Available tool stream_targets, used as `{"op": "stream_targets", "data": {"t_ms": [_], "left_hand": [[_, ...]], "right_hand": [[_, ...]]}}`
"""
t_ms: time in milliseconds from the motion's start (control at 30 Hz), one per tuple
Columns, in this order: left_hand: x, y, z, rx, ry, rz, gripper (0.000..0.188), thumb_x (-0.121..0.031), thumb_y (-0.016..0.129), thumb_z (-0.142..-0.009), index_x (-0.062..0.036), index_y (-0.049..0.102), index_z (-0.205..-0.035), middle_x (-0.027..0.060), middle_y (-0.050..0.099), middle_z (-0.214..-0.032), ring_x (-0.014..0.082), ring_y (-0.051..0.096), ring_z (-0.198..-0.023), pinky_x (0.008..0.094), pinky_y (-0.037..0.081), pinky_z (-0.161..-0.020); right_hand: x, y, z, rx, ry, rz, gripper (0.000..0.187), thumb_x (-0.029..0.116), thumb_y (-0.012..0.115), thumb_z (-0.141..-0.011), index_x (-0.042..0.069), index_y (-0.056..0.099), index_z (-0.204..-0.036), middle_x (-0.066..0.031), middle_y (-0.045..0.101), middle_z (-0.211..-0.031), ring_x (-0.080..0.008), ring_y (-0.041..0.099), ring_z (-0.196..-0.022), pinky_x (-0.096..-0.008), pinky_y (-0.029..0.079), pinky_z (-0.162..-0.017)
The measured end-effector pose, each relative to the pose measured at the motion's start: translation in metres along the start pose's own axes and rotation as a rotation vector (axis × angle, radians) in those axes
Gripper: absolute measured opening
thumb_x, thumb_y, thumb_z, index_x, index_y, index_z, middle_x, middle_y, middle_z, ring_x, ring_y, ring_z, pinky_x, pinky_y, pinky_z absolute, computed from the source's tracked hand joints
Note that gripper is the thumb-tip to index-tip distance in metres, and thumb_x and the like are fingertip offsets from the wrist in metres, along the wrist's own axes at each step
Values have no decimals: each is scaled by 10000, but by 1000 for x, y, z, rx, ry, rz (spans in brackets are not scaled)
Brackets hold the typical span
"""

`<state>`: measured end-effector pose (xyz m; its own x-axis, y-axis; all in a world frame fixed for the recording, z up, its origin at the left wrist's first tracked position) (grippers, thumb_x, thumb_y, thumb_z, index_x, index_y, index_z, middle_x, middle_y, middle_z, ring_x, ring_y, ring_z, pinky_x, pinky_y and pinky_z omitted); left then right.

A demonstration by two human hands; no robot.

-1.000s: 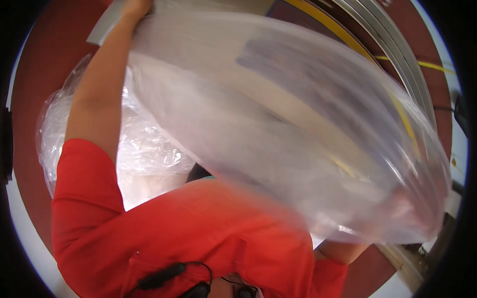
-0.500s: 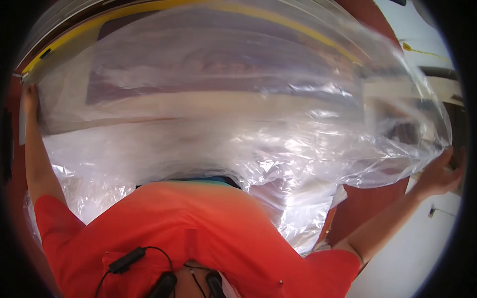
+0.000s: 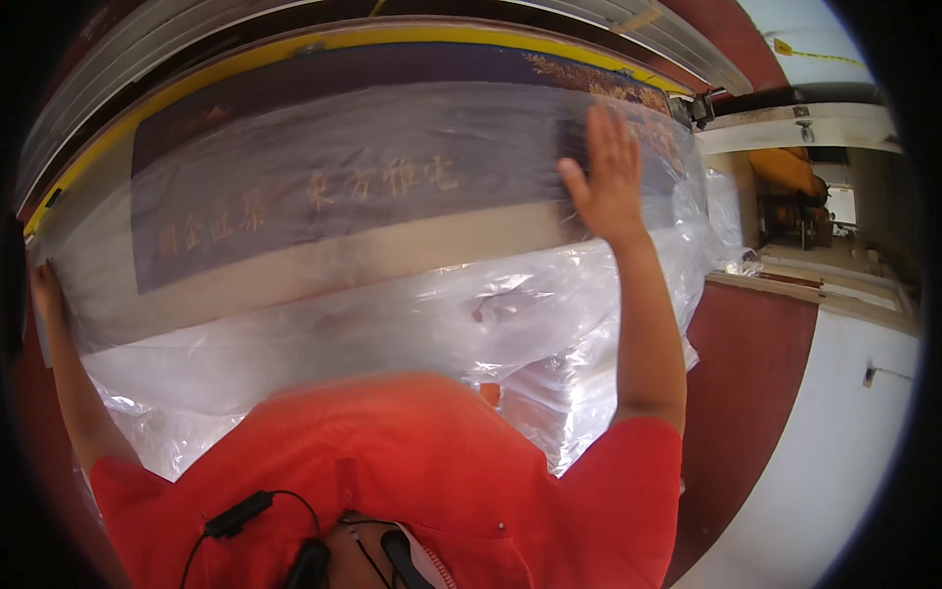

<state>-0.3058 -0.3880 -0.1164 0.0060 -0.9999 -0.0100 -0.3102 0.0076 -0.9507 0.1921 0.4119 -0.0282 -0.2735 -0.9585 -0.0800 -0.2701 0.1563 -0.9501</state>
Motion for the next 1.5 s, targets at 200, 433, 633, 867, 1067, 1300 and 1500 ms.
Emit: {"op": "stream_targets", "data": {"t_ms": [200,433,633,867,1067,1300,1500], "left_hand": [[37,-35,14,186,137,395,389,-347,421,-818,-31,513,-1025,96,546,-987,198,499,-931,275,358,-810],[46,-127,46,319,-81,952,424,-301,368,-855,31,423,-1114,99,461,-1095,174,415,-1022,272,288,-892],[21,-122,26,26,-300,1012,377,-269,374,-850,51,476,-1022,132,522,-966,202,509,-857,285,395,-770],[-6,-11,-23,-152,-172,384,433,-382,424,-802,18,517,-939,143,556,-895,247,522,-843,333,387,-722],[-40,15,-97,-163,123,-146,494,-462,450,-761,-7,550,-924,141,563,-874,239,528,-840,318,397,-702],[-89,37,-84,156,-314,468,624,-535,309,-786,9,545,-980,160,547,-984,246,522,-908,312,393,-754],[-24,46,-104,-91,-168,426,475,-379,283,-847,10,552,-880,181,564,-904,285,546,-841,370,426,-654]], "right_hand": [[-3,11,-34,-54,133,-56,279,275,485,-784,79,544,-973,-108,513,-1040,-244,456,-993,-382,295,-860],[-49,28,-51,-227,271,-87,209,232,575,-731,71,570,-864,-84,553,-858,-228,519,-726,-313,405,-642],[-48,-8,-52,-129,362,-942,178,242,528,-770,64,525,-781,-27,529,-737,-140,483,-619,-265,386,-567],[-77,19,-45,-177,554,-643,251,259,486,-786,11,512,-756,-41,513,-583,-99,482,-562,-229,374,-510],[-115,36,-123,-229,741,-568,347,349,568,-704,2,560,-713,-97,564,-609,-169,544,-625,-280,411,-595],[-133,69,-105,-351,849,-579,462,474,589,-646,27,596,-760,-122,599,-782,-236,562,-779,-316,407,-713],[-120,72,-107,-455,958,-480,489,440,381,-751,-6,559,-839,-178,568,-839,-300,524,-844,-343,374,-742]]}}
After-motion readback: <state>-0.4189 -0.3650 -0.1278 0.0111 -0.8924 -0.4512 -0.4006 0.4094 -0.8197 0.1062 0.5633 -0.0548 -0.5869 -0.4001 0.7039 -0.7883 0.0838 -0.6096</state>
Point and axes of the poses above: each hand's wrist, its own z-axis away from the middle knuckle, its own y-axis out of the palm, x = y × z, the point moved 4 cm from there along -z, towards the middle knuckle
